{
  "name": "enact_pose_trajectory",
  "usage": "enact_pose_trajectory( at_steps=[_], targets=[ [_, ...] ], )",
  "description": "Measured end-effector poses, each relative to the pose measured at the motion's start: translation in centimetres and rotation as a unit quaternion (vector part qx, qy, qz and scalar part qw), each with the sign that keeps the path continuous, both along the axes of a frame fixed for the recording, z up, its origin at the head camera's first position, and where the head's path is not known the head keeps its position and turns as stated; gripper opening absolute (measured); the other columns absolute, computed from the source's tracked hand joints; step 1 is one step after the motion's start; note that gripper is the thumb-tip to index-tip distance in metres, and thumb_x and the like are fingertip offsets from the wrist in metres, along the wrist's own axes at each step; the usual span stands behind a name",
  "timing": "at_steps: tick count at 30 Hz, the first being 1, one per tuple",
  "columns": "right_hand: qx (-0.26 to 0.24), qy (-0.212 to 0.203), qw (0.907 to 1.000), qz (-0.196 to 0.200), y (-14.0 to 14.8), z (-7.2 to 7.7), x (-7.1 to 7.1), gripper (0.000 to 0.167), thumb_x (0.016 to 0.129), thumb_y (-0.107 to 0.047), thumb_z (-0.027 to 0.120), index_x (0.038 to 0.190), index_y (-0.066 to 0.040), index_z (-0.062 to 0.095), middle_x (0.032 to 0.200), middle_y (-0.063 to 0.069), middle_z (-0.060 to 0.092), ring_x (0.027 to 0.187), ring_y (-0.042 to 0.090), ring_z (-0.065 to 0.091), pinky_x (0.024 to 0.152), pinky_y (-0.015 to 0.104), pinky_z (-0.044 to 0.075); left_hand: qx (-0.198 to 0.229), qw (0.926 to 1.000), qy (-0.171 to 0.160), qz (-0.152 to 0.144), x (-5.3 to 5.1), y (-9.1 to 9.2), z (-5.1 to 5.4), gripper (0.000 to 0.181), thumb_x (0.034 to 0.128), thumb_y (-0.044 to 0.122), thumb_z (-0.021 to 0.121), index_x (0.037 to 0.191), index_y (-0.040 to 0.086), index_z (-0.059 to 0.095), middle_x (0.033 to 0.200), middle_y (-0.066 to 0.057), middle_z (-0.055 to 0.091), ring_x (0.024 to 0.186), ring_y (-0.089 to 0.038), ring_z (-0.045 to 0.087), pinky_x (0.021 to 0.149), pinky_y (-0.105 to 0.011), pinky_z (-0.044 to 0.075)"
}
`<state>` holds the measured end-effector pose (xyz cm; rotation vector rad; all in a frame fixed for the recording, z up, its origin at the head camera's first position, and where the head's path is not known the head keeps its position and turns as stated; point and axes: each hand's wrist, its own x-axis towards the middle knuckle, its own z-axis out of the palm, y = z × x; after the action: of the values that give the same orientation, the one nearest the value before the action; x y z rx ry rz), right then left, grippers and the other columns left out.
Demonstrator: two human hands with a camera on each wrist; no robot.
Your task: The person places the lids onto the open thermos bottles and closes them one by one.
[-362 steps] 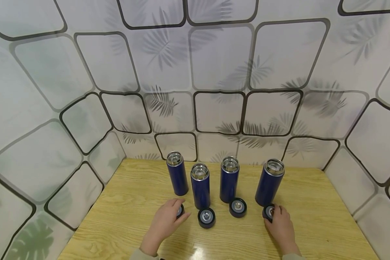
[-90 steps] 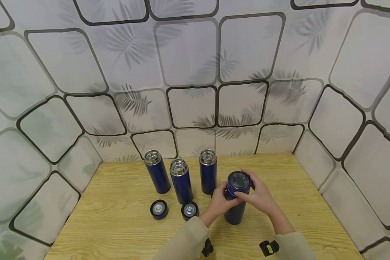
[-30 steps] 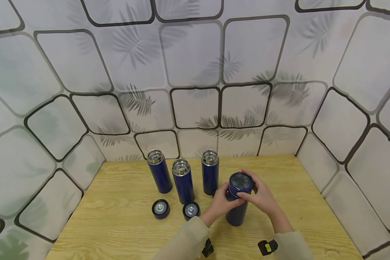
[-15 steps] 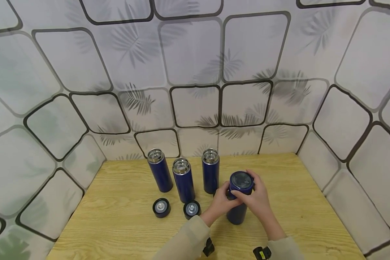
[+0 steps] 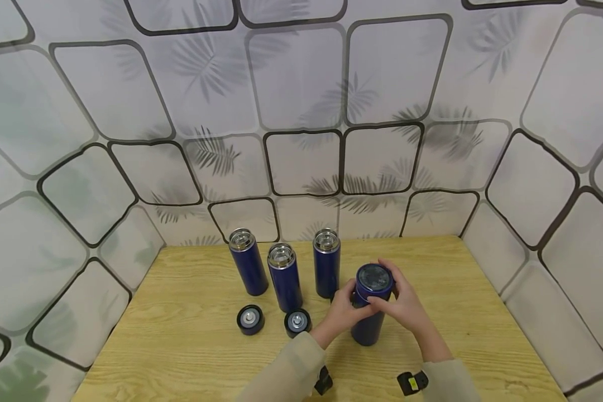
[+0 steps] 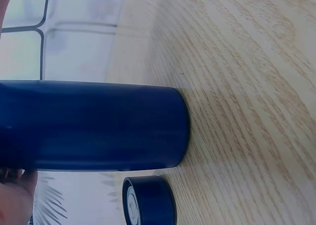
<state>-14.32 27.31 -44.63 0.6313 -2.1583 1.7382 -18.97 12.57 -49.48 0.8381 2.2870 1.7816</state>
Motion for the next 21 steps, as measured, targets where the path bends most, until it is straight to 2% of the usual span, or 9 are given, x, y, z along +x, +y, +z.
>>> enact_pose_trajectory(
  at_steps=[3, 7, 10, 13, 15, 16, 19, 21],
  targets=[
    [0.007, -0.029, 0.9987, -0.042, -0.2, -0.2, 0.1, 0.068, 0.074, 0.013, 0.061, 0.133, 0.004, 0.028, 0.122, -0.004, 0.041, 0.105, -0.002, 0.044, 0.082, 0.011, 0.036, 0.001, 1.0000, 0.003, -0.001, 0.1, 0.0, 0.0, 0.052, 0.0751, 0.028, 0.071, 0.120, 0.015, 0.049, 0.110, 0.007, 0.053, 0.095, -0.003, 0.051, 0.077, -0.022, 0.044],
    [0.029, -0.062, 0.9910, -0.115, -0.8, -0.3, 0.2, 0.069, 0.073, 0.006, 0.067, 0.130, 0.006, 0.029, 0.120, 0.012, 0.042, 0.100, -0.003, 0.044, 0.078, 0.010, 0.036, 0.008, 1.0000, -0.001, -0.002, 0.1, -0.1, 0.0, 0.051, 0.0755, 0.027, 0.070, 0.120, 0.015, 0.049, 0.110, 0.007, 0.053, 0.095, -0.003, 0.051, 0.077, -0.023, 0.044],
    [0.056, -0.087, 0.9815, -0.161, -1.3, -0.1, 0.2, 0.073, 0.072, -0.001, 0.071, 0.131, 0.004, 0.029, 0.121, 0.020, 0.039, 0.101, 0.007, 0.044, 0.076, 0.011, 0.037, 0.010, 0.9999, 0.001, -0.002, 0.1, 0.0, 0.0, 0.051, 0.0757, 0.028, 0.070, 0.120, 0.015, 0.049, 0.111, 0.007, 0.053, 0.096, -0.003, 0.051, 0.078, -0.023, 0.043],
    [0.080, -0.092, 0.9753, -0.184, -1.7, 0.0, 0.3, 0.076, 0.071, -0.006, 0.074, 0.131, 0.003, 0.029, 0.121, 0.020, 0.036, 0.101, 0.018, 0.042, 0.074, 0.014, 0.037, 0.011, 0.9999, 0.007, -0.002, 0.1, 0.0, -0.1, 0.051, 0.0755, 0.028, 0.070, 0.120, 0.015, 0.049, 0.111, 0.007, 0.053, 0.097, -0.003, 0.050, 0.079, -0.023, 0.043],
    [0.073, -0.072, 0.9800, -0.171, -1.6, 0.0, 0.3, 0.075, 0.071, -0.003, 0.072, 0.131, 0.004, 0.028, 0.121, 0.019, 0.035, 0.104, 0.016, 0.040, 0.078, 0.014, 0.035, 0.011, 0.9999, 0.008, -0.003, 0.1, 0.0, -0.1, 0.051, 0.0757, 0.028, 0.070, 0.120, 0.014, 0.049, 0.111, 0.007, 0.053, 0.097, -0.003, 0.051, 0.078, -0.022, 0.043],
    [0.060, -0.055, 0.9853, -0.150, -1.5, 0.0, 0.3, 0.073, 0.072, 0.001, 0.069, 0.131, 0.005, 0.026, 0.122, 0.020, 0.034, 0.105, 0.014, 0.040, 0.080, 0.014, 0.034, 0.011, 0.9999, 0.007, -0.004, 0.1, 0.0, -0.1, 0.052, 0.0756, 0.028, 0.070, 0.121, 0.014, 0.049, 0.111, 0.007, 0.053, 0.096, -0.003, 0.051, 0.078, -0.022, 0.043],
    [0.006, -0.005, 0.9989, -0.047, -0.7, -0.1, 0.3, 0.068, 0.076, 0.012, 0.058, 0.133, 0.009, 0.021, 0.127, 0.015, 0.034, 0.110, 0.007, 0.039, 0.086, 0.012, 0.030, 0.011, 0.9999, -0.006, -0.008, 0.2, 0.0, 0.0, 0.054, 0.0760, 0.029, 0.070, 0.122, 0.015, 0.047, 0.111, 0.007, 0.052, 0.096, -0.003, 0.051, 0.078, -0.023, 0.043],
    [-0.021, 0.012, 0.9995, 0.022, -0.1, -0.1, 0.2, 0.067, 0.077, 0.017, 0.052, 0.134, 0.010, 0.018, 0.131, 0.008, 0.035, 0.113, 0.004, 0.039, 0.088, 0.013, 0.031, 0.013, 0.9997, -0.016, -0.011, 0.2, 0.0, 0.0, 0.055, 0.0761, 0.028, 0.070, 0.123, 0.016, 0.046, 0.112, 0.006, 0.052, 0.097, -0.004, 0.051, 0.078, -0.023, 0.043]
  ],
)
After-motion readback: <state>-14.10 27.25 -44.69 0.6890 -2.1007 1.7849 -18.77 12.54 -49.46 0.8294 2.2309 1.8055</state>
